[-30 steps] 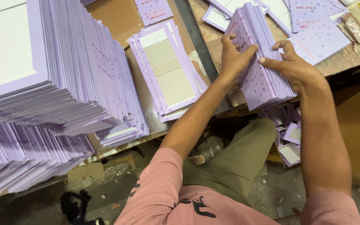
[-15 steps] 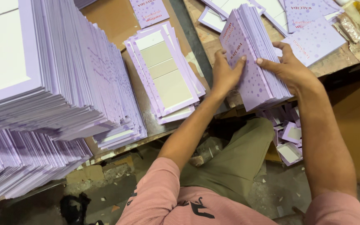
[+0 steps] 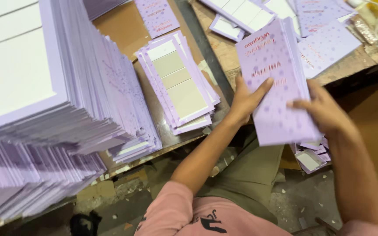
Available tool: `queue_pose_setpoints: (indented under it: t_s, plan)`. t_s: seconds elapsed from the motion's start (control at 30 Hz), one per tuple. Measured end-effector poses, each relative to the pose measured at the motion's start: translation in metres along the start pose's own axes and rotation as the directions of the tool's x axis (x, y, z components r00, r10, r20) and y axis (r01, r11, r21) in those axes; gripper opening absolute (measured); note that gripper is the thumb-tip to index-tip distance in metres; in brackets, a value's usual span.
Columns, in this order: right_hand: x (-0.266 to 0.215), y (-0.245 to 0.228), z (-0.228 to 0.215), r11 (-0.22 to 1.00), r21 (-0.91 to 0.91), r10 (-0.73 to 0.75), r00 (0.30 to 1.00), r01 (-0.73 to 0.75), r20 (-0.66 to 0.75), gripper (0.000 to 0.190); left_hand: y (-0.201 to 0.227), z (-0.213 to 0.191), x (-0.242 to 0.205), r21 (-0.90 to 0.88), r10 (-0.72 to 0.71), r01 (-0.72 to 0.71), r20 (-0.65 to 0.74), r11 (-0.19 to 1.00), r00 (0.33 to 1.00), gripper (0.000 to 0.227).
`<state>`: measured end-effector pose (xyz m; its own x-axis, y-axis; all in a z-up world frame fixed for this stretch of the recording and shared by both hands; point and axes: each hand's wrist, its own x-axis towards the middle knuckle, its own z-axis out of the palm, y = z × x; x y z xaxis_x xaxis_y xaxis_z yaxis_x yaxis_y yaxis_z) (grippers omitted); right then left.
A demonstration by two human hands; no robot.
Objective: The person sits on the floor and repeatedly picks up small purple paper cards from a large pile, aligns them, and places them into a smaller stack. The person continues this process, occasionally adjusting the stacks to keep them neat.
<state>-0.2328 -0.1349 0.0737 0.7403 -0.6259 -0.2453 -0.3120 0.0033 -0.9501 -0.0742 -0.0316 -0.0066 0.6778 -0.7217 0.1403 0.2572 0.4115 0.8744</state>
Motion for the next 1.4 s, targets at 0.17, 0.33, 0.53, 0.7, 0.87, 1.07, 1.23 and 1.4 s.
queue_pose_setpoints:
  t_s: [0.17,0.33,0.53,0.7,0.87,1.07,1.23,1.4]
  plan:
    - [-0.098,0.053,0.024,0.94,-0.086,-0.336,0.939,0.33,-0.074,0.089,0.04,-0.011,-0.082,0.01,-0.101,0.103,0.271,0.995,0.957,0.088]
    - [-0.147,0.116,0.093,0.919,0.176,-0.287,0.904,0.353,-0.317,0.085,0.052,-0.025,-0.17,0.288,0.002,-0.116,0.366,0.951,0.931,0.106]
    - [-0.193,0.161,0.135,0.889,0.293,-0.222,0.892,0.351,-0.395,0.081,0.05,-0.045,-0.208,0.5,-0.164,-0.03,0.339,0.866,0.927,0.116]
    - [-0.189,0.173,0.119,0.949,0.138,-0.216,0.903,0.284,-0.372,0.082,0.019,-0.043,-0.209,0.338,-0.156,0.037,0.334,0.941,0.93,0.099]
    - [-0.149,0.194,0.103,0.985,0.169,0.034,0.943,0.024,-0.332,0.073,-0.038,-0.049,-0.2,0.39,-0.386,0.285,0.211,0.876,0.898,0.081]
    - [-0.179,0.19,0.122,0.833,-0.513,-0.101,0.857,-0.205,-0.506,0.061,-0.06,-0.066,-0.225,0.756,-0.305,0.092,0.147,0.648,0.941,0.077]
    - [-0.187,0.173,0.14,0.955,-0.29,-0.136,0.786,-0.058,-0.604,0.057,-0.058,-0.062,-0.231,0.7,-0.201,0.091,0.077,0.709,0.976,0.079]
    - [-0.189,0.183,0.143,0.973,-0.23,-0.133,0.769,-0.019,-0.626,0.049,-0.06,-0.062,-0.241,0.719,-0.169,0.045,0.101,0.693,0.98,0.07]
